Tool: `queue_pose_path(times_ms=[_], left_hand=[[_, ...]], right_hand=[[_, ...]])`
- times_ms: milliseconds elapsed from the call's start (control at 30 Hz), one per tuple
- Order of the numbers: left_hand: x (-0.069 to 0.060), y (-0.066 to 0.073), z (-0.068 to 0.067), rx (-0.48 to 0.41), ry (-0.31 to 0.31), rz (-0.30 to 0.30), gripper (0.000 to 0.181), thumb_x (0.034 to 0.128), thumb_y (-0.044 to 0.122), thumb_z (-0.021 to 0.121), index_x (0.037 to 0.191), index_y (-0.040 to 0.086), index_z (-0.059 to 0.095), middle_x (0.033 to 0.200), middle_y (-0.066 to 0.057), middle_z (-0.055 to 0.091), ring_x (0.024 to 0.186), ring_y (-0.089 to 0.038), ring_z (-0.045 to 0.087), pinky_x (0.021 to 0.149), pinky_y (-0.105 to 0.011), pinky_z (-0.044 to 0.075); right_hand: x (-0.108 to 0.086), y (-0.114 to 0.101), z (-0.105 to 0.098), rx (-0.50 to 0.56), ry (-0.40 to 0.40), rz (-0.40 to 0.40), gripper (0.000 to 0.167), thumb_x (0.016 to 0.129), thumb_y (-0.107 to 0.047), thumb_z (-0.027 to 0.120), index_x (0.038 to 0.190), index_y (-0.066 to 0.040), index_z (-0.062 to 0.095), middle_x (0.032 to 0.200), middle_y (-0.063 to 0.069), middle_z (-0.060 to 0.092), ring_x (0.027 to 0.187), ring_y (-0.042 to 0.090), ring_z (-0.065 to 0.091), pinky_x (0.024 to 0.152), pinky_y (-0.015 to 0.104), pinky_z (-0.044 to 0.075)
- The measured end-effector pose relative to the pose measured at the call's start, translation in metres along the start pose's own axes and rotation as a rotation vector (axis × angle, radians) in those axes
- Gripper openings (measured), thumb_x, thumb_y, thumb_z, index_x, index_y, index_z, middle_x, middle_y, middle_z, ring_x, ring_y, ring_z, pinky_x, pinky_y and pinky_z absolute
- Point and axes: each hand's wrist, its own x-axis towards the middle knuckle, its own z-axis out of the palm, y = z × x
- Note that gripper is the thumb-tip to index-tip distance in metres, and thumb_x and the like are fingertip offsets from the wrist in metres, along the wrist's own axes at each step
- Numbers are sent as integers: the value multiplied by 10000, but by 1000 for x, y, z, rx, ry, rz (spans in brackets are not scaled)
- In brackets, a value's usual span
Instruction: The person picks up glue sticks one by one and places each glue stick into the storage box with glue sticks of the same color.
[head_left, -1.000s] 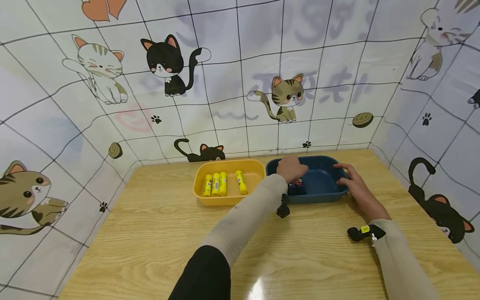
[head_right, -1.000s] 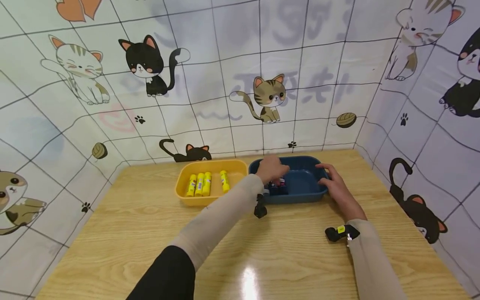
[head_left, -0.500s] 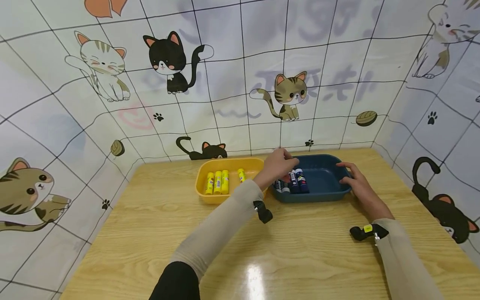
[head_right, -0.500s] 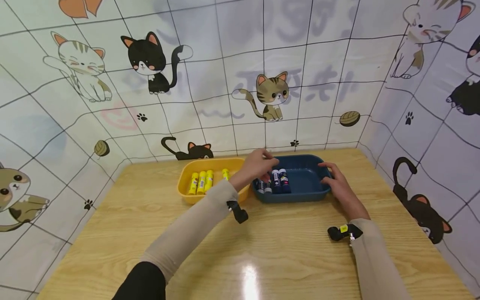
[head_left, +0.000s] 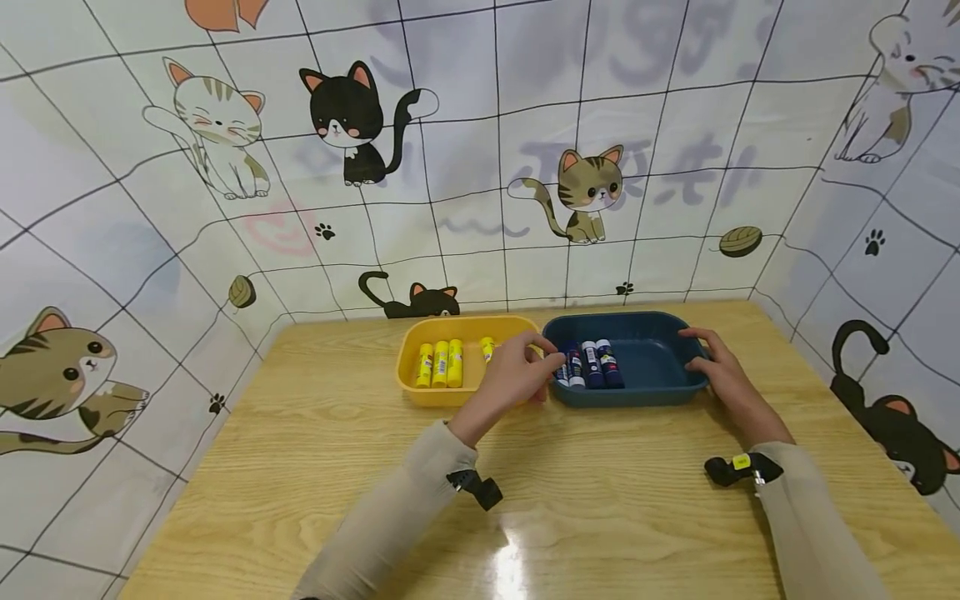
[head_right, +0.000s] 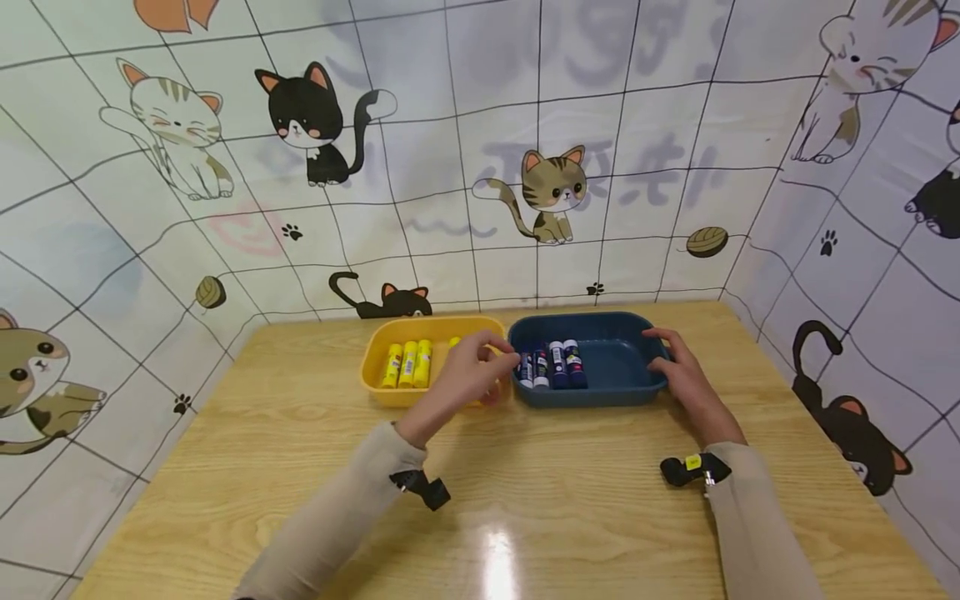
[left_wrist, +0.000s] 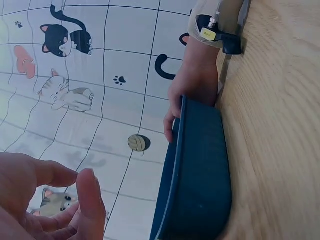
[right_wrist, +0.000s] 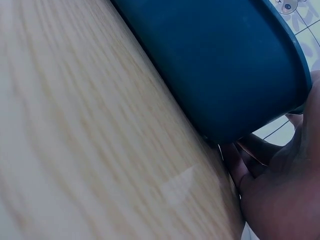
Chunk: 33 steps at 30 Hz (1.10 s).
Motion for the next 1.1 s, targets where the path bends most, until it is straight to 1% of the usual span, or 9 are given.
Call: queue_pose_path(times_ms=[300, 533, 600, 667, 767, 833, 900, 967, 1100], left_hand=[[-19, -31, -36, -141, 87, -40, 222, 992, 266, 689, 1121, 86, 682, 796, -96, 651, 499, -170, 616, 559, -468, 641], [-25, -47, -65, -169, 172, -82, 224, 993, 238, 689, 1109, 47, 685, 796, -137, 656, 511, -160, 604, 523, -369, 629], [-28, -51, -73, -160, 191, -85, 218, 999, 227, 680, 1113, 41, 685, 803, -160, 653, 515, -161, 600, 519, -349, 623], [-30, -55, -81, -157, 209, -89, 205, 1002, 218, 675, 1097, 37, 684, 796, -153, 645, 515, -162, 599, 508, -332, 615], [-34, -59, -91, -147, 227, -93, 183, 1001, 219, 675, 1076, 53, 686, 779, -113, 633, 519, -168, 606, 506, -330, 613], [-35, -61, -98, -140, 240, -95, 188, 1000, 228, 677, 1074, 56, 683, 773, -84, 632, 522, -167, 611, 508, -327, 613], [-35, -62, -105, -127, 254, -89, 217, 1001, 237, 676, 1091, 39, 684, 783, -97, 644, 526, -163, 618, 515, -324, 616], [-32, -63, -113, -104, 270, -78, 256, 1008, 251, 668, 1117, 20, 689, 793, -100, 659, 530, -165, 624, 525, -320, 619], [-22, -62, -132, -14, 307, -41, 268, 1009, 278, 661, 1118, 35, 689, 837, -130, 685, 554, -235, 670, 544, -327, 628]], right_hand=[[5, 4, -1, 8, 2, -15, 601, 1007, -23, 487, 1577, -143, 339, 1676, 333, 142, 1454, 577, 280, 810, 85, 376], [5, 4, -1, 28, -4, -15, 585, 1021, -42, 483, 1573, -187, 353, 1650, 364, 174, 1371, 531, 370, 780, 47, 417], [4, 3, -1, 28, -12, -11, 565, 1041, -84, 485, 1574, -220, 358, 1666, 344, 156, 1401, 531, 347, 841, 87, 427], [3, 2, -2, 46, -32, -10, 548, 1061, -134, 495, 1580, -240, 354, 1695, 305, 94, 1486, 543, 232, 1053, 241, 441], [-1, 1, -6, 102, -67, 14, 559, 1087, -235, 507, 1607, -298, 313, 1722, 243, 20, 1537, 514, 113, 1234, 570, 268], [-5, -1, -11, 114, -70, 13, 583, 1096, -304, 503, 1630, -309, 270, 1711, 259, 47, 1538, 438, 155, 1211, 715, 170], [-8, -6, -17, 68, -31, 4, 597, 1096, -364, 494, 1640, -309, 253, 1683, 290, 140, 1469, 302, 305, 1184, 654, 262], [-11, -12, -24, -5, 26, -25, 604, 1092, -405, 487, 1640, -286, 263, 1656, 262, 240, 1437, 232, 357, 1131, 509, 353], [-13, -35, -36, -122, 120, -81, 609, 1082, -413, 507, 1631, -241, 307, 1665, 241, 270, 1531, 371, 288, 1114, 594, 366]])
